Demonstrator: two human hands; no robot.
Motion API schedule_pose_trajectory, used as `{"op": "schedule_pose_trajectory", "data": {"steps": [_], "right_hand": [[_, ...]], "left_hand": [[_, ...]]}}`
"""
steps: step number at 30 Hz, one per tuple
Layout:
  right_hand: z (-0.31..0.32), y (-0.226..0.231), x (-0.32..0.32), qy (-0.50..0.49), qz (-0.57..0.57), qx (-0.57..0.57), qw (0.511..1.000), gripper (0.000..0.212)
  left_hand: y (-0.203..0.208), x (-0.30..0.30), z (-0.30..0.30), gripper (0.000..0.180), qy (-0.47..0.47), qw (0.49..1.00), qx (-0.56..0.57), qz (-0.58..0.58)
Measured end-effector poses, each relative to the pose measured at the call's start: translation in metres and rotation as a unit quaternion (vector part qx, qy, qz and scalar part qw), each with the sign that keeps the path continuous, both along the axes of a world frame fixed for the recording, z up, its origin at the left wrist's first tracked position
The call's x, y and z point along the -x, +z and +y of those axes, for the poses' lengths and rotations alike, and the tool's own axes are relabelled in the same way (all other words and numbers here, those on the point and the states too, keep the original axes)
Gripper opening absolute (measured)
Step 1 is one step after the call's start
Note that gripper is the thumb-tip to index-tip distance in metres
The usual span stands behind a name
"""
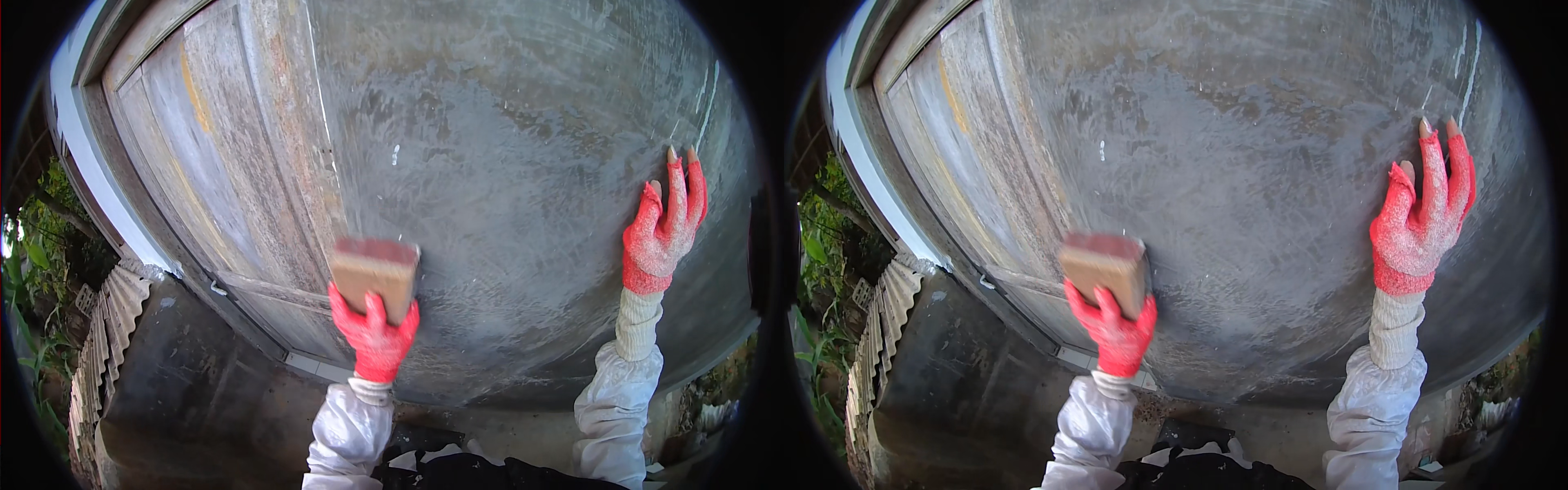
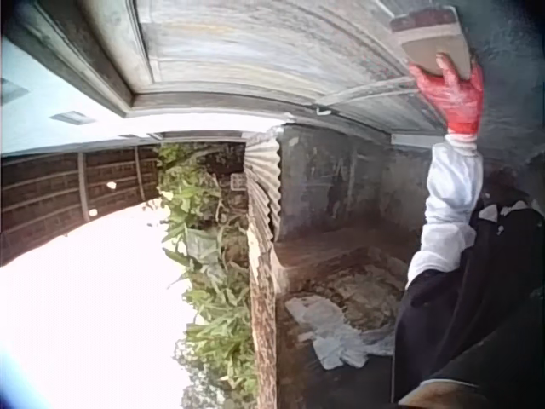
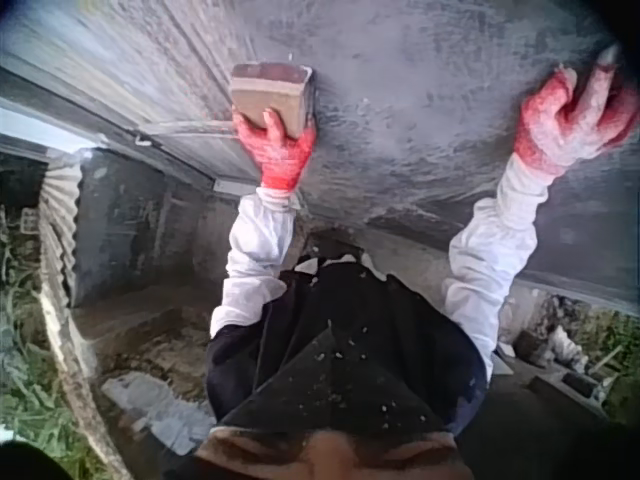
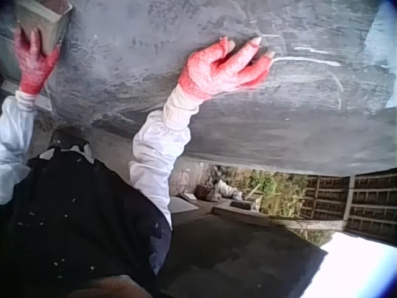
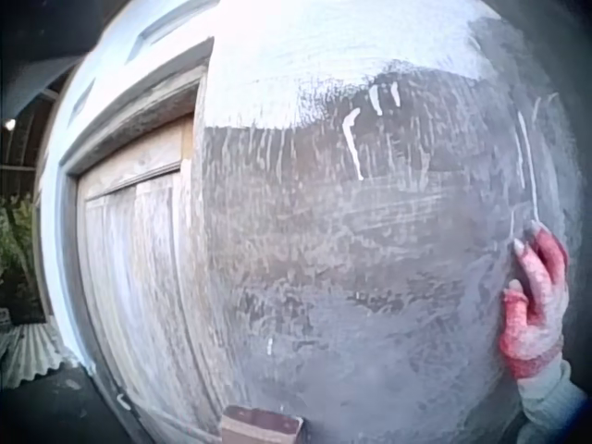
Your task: The person sands the concrete wall surface next to a doorway using a sanding block.
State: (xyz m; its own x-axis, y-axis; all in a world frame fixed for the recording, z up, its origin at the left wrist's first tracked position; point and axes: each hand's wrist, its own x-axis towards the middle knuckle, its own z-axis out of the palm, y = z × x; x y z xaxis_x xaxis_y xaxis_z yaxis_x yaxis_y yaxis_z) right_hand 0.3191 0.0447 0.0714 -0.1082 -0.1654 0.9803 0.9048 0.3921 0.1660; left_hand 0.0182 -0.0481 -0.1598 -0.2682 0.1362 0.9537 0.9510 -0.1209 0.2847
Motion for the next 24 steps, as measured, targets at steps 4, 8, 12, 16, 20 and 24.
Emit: {"op": "schedule_pose_trajectory", "data": {"steps": [4,8,12,16,20,24], "right_hand": [[0.000,0.001,0.007,0.002,0.008,0.005,1.000,0.048],[0.001,-0.004,-0.001,0.003,0.003,0.003,1.000,0.048],[-0.010,-0.016,-0.002,0.038,0.028,-0.023,0.999,0.047],[-0.039,-0.106,0.008,0.103,-0.024,0.091,0.990,0.050],[-0.084,-0.191,0.023,0.182,-0.062,0.245,0.950,0.052],[-0.112,-0.220,0.025,0.200,-0.010,0.326,0.924,0.053]], "left_hand": [[-0.116,-0.013,-0.015,0.103,-0.066,0.995,0.072,-0.024],[-0.043,-0.008,-0.001,0.105,-0.022,1.000,0.017,-0.005],[0.058,0.001,0.002,0.104,0.031,0.999,0.013,0.017],[0.001,-0.001,0.002,0.107,0.039,0.999,0.011,0.002],[-0.132,0.003,-0.012,0.115,-0.011,0.998,0.066,0.006],[-0.066,-0.001,0.000,0.114,0.013,0.999,0.046,-0.005]]}}
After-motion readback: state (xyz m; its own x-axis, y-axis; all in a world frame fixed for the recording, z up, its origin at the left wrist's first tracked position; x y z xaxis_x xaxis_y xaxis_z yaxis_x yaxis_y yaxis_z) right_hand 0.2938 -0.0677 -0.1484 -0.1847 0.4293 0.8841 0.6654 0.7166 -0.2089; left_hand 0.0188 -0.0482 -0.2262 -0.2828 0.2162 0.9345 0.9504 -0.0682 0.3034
